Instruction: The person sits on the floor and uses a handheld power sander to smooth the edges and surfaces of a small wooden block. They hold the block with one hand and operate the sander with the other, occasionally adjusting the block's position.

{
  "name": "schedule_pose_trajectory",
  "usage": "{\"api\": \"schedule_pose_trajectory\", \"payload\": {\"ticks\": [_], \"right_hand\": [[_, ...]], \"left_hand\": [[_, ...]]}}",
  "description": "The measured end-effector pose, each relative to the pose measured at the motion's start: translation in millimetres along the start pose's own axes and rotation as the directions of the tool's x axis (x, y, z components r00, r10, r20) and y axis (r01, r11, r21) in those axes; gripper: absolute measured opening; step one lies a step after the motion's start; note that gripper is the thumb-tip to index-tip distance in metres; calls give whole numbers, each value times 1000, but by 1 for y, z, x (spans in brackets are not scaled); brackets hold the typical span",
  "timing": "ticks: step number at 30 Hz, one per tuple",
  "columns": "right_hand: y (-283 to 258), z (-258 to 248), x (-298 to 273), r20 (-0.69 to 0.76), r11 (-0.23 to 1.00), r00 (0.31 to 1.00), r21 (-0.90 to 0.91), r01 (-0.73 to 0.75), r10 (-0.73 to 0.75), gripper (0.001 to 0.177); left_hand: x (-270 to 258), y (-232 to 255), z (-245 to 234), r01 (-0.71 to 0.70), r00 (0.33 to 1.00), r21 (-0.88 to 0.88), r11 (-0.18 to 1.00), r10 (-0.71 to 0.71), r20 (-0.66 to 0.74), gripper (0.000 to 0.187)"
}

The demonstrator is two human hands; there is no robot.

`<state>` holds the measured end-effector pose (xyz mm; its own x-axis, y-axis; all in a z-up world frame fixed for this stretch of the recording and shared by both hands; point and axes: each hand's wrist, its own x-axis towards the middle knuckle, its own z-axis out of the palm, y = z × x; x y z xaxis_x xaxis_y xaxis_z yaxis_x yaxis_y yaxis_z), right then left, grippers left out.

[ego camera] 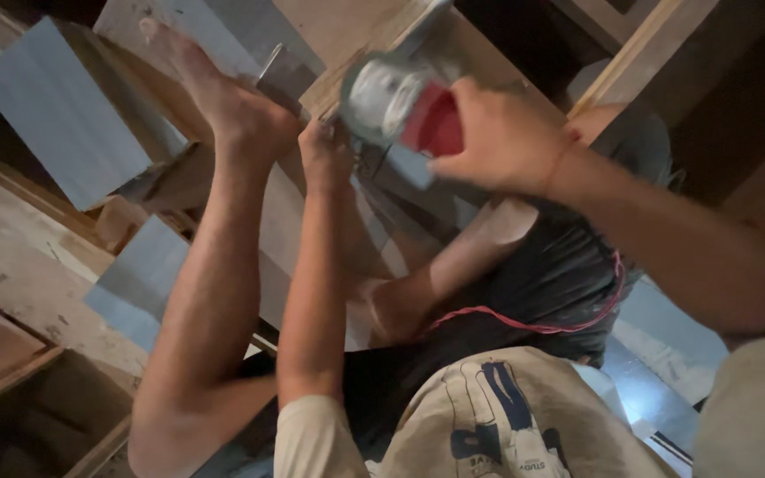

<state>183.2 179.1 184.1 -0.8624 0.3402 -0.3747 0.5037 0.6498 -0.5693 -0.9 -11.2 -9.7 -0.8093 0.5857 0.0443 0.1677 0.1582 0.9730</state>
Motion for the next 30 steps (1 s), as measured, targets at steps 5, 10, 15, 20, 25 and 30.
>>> {"api": "schedule_pose_trajectory", "payload": {"ticks": [5,10,15,20,25,30], "right_hand": [[72,-37,4,-256,985,956,-130,116,-146,82],[84,-48,2,-309,982,934,5,191,-180,72],[28,-10,3,-57,992,992,62,-108,111,87],[2,5,3,-11,996,998,63,-56,57,82],[74,-17,5,-201,998,979,-39,-53,44,89],[128,-66,-13,-297,995,949,25,-100,103,63]], "left_hand": [[-1,15,-2,57,998,42,997,-58,16,24],[0,8,-6,-59,998,130,990,56,24,24],[0,-8,-3,-51,999,43,998,52,-14,22],[0,0,-10,-34,999,203,979,31,19,24],[-2,-9,-1,109,994,-60,992,-110,-9,22],[-2,-17,1,-139,990,-6,990,139,5,19]]}}
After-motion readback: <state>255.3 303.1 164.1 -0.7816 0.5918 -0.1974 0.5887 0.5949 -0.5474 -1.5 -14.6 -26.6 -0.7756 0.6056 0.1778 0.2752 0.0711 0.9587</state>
